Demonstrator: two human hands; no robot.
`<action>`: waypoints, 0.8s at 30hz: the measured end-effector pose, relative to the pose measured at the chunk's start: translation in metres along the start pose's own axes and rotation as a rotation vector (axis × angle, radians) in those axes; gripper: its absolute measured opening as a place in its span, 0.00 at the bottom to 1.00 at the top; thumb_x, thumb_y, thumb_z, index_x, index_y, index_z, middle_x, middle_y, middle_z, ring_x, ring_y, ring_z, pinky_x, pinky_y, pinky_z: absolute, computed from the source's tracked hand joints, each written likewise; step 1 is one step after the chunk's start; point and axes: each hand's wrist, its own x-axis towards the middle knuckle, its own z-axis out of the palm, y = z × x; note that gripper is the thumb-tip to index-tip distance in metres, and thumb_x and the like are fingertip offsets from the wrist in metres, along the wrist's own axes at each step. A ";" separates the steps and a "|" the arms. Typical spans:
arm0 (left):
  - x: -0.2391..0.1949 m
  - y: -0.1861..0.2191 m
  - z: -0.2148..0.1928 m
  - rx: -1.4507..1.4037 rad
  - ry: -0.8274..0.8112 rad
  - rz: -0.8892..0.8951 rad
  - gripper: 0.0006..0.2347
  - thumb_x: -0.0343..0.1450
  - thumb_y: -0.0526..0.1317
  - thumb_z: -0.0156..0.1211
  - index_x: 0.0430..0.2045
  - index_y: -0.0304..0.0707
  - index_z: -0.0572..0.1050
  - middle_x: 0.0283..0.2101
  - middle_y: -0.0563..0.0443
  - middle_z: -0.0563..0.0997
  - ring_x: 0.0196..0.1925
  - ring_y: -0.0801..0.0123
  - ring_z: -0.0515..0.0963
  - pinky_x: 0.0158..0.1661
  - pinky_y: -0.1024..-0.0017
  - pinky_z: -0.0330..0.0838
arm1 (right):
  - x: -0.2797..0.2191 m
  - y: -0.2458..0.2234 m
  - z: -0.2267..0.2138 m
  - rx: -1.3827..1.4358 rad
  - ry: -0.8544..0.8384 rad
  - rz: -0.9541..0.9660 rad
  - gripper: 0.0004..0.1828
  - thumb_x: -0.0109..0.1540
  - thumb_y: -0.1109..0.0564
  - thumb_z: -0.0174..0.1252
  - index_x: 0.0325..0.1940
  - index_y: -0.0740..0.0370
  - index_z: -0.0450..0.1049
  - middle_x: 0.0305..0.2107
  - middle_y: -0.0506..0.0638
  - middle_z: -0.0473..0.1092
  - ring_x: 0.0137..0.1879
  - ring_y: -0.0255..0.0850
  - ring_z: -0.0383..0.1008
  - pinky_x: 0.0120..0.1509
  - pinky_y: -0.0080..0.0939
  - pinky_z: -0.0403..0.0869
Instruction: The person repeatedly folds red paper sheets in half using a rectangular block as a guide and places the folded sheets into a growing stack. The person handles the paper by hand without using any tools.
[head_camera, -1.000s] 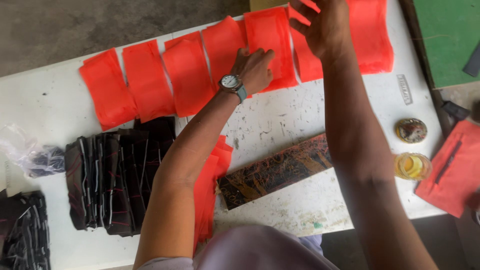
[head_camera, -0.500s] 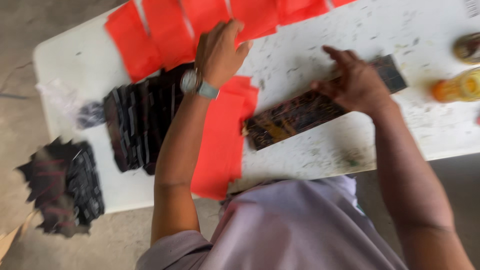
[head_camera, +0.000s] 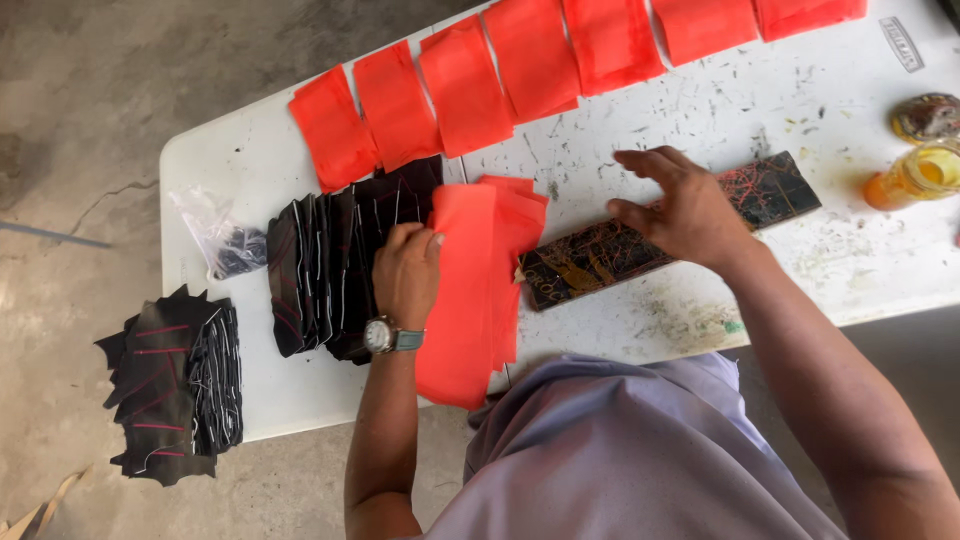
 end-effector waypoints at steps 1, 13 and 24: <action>0.000 -0.001 -0.004 -0.025 0.031 0.055 0.08 0.73 0.41 0.64 0.40 0.35 0.82 0.49 0.46 0.80 0.43 0.50 0.81 0.44 0.58 0.76 | 0.000 -0.006 0.004 0.083 -0.001 0.006 0.37 0.61 0.44 0.66 0.71 0.56 0.65 0.60 0.59 0.70 0.56 0.48 0.77 0.54 0.46 0.81; 0.005 0.028 -0.053 -0.315 0.106 0.216 0.06 0.74 0.35 0.65 0.41 0.31 0.81 0.55 0.43 0.78 0.49 0.52 0.81 0.47 0.62 0.78 | 0.042 -0.082 0.037 0.452 -0.209 -0.136 0.57 0.52 0.47 0.78 0.80 0.51 0.54 0.52 0.54 0.77 0.59 0.44 0.79 0.70 0.47 0.77; 0.027 0.066 -0.028 -1.149 -0.525 -0.075 0.27 0.66 0.34 0.69 0.55 0.35 0.56 0.38 0.40 0.82 0.30 0.61 0.84 0.32 0.67 0.81 | 0.003 -0.070 -0.023 0.495 0.026 -0.119 0.45 0.63 0.67 0.71 0.79 0.61 0.55 0.35 0.55 0.79 0.43 0.34 0.79 0.47 0.32 0.77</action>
